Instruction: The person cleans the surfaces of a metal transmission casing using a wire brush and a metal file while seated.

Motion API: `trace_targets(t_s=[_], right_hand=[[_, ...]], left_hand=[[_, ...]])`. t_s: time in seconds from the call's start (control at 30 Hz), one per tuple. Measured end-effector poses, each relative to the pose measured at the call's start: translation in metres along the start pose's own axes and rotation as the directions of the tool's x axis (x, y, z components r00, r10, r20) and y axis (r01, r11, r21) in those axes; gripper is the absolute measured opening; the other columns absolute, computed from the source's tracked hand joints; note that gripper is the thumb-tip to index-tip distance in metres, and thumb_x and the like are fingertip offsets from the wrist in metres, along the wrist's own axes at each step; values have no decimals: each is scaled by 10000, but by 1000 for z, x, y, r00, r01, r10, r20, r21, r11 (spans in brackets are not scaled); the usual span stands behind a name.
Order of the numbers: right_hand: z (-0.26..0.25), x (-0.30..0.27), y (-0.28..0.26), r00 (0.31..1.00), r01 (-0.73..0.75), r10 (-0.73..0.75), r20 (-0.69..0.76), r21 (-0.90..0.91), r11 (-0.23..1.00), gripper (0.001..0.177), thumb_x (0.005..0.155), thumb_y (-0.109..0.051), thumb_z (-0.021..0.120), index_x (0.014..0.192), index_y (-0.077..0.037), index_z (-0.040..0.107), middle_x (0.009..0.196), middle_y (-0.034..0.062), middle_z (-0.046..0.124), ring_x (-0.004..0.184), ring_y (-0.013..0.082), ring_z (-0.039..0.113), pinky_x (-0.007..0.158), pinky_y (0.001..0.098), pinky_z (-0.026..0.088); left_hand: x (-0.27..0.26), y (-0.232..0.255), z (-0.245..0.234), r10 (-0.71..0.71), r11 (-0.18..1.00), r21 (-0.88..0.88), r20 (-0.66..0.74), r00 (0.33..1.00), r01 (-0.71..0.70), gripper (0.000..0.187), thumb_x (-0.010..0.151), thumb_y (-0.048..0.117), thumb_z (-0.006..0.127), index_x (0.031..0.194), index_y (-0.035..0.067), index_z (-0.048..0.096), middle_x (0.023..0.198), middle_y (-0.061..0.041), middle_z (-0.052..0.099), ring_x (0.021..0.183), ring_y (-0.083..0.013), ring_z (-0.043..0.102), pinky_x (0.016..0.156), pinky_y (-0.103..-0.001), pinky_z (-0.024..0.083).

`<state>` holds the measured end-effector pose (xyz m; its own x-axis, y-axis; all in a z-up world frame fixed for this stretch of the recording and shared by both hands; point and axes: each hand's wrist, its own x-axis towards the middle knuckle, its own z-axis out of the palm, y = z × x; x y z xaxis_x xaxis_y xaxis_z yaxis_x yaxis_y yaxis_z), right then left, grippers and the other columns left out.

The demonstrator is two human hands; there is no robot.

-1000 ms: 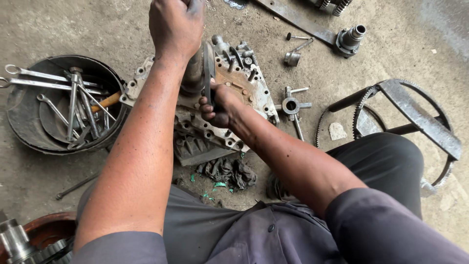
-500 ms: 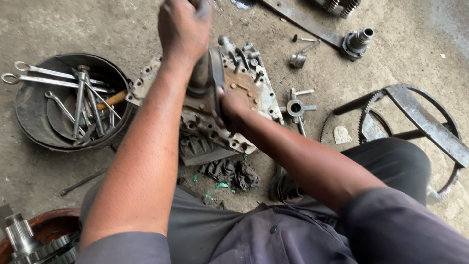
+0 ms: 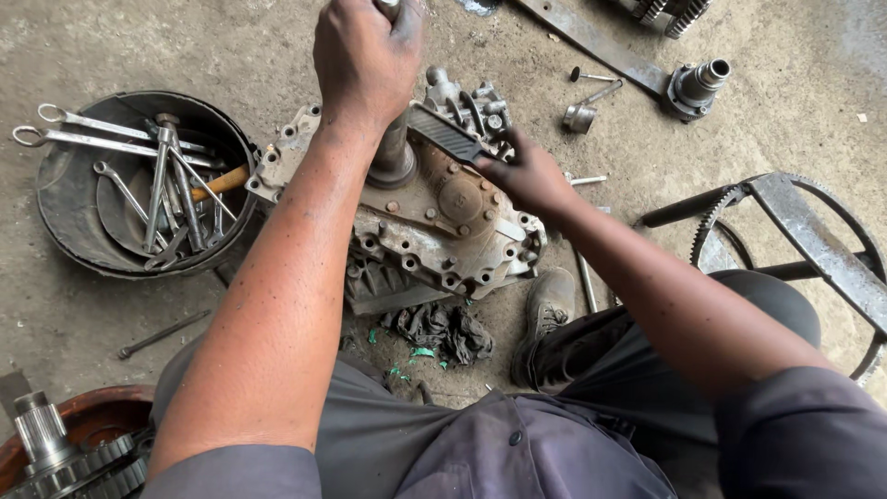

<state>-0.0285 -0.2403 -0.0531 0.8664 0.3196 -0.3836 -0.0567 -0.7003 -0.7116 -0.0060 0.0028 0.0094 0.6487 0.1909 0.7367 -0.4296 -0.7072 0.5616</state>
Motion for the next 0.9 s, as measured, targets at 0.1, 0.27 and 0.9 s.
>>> trace_targets(t_s=[0.1, 0.27, 0.9], right_hand=[[7, -6, 2, 974, 223, -224, 19, -203, 953, 750, 853, -291, 764, 1504, -152, 419, 1165, 194, 691, 936, 271, 685, 847, 462, 554], [-21, -27, 21, 978, 200, -141, 153, -512, 835, 613, 987, -397, 619, 1558, -279, 432, 1114, 178, 713, 836, 295, 719, 883, 473, 574], [-33, -33, 18, 963, 216, -133, 236, -373, 902, 537, 1026, -466, 478, 1504, -228, 527, 762, 157, 733, 618, 239, 681, 725, 421, 576]], left_hand=[[0, 2, -2, -55, 998, -21, 29, 998, 55, 410, 1053, 179, 671, 672, 71, 567, 529, -40, 586, 464, -198, 652, 459, -345, 518], [-1, 2, -2, -7, 999, -40, -12, 1000, 7, 323, 1071, 180, 665, 773, 66, 610, 606, -25, 646, 522, -179, 693, 488, -330, 542], [-2, -1, -6, -18, 998, -56, 49, 999, 21, 238, 1050, 79, 665, 829, 75, 579, 661, -18, 628, 567, -146, 662, 520, -311, 524]])
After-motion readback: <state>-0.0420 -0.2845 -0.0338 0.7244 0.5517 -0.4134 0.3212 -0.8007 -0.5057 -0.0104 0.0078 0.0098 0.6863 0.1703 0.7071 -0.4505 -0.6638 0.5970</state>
